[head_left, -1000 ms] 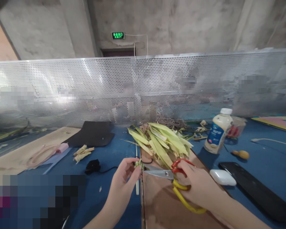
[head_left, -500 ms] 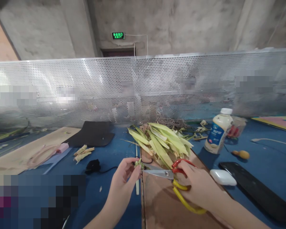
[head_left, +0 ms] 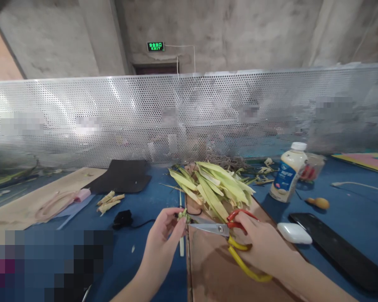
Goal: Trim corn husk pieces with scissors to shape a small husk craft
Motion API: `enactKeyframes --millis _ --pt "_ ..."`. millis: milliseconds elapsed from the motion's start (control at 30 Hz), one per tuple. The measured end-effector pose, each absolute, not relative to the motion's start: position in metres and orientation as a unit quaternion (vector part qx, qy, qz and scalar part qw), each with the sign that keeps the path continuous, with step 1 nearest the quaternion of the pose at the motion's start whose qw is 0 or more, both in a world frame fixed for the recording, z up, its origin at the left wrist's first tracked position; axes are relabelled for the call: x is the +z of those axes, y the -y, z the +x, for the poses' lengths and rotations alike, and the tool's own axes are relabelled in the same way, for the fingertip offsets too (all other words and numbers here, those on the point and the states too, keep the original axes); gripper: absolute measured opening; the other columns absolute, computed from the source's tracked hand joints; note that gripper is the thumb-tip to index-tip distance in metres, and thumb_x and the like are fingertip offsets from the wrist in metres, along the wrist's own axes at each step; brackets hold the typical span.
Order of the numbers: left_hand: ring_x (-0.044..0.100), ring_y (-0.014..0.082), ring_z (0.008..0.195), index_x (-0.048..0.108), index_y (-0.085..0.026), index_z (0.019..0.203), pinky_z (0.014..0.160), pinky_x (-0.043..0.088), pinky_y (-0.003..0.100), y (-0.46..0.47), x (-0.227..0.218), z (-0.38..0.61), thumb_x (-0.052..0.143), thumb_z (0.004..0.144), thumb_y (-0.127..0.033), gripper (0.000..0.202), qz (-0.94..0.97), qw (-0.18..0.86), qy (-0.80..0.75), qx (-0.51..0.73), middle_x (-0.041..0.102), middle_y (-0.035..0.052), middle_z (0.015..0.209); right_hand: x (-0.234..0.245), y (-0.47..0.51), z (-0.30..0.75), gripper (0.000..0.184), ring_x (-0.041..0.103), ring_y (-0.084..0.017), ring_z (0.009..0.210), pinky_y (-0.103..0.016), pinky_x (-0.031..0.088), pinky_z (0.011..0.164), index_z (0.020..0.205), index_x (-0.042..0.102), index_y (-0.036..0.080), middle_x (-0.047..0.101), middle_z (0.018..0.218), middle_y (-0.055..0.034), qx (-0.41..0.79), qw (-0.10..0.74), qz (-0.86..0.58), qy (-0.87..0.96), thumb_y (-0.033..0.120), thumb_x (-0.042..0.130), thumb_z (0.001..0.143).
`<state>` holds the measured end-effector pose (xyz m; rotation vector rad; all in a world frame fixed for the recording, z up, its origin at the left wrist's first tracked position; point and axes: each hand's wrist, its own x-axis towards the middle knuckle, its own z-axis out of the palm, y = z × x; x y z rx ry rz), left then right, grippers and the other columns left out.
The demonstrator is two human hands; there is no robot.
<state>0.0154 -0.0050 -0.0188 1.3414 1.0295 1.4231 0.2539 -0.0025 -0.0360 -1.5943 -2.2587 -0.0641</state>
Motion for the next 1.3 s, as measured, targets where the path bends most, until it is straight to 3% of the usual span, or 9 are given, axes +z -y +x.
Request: enactKeyframes --millis 600,1300 --pt "0.055 0.0134 0.063 0.057 -0.018 0.088 0.061 0.047 0.027 0.008 -0.014 0.016 0.059 0.077 -0.034 0.02 0.534 0.449 -0.415 0.583 0.061 0.0006 0.072 -0.038 0.002 0.256 0.023 0.059 -0.023 0.081 -0.029 0.039 0.065 0.093 0.048 0.023 0.061 0.089 -0.0063 -0.02 0.192 -0.551 0.812 0.031 0.055 0.073" --pt "0.054 0.0123 0.062 0.059 -0.017 0.088 0.061 0.046 0.025 0.009 -0.011 0.016 0.062 0.074 -0.03 0.02 0.523 0.476 -0.383 0.594 0.064 0.0022 0.074 -0.036 0.005 0.255 0.027 0.059 -0.022 0.072 -0.028 0.037 0.059 0.093 0.049 0.023 0.061 0.083 -0.0054 -0.041 0.194 -0.555 0.808 0.037 0.057 0.071"
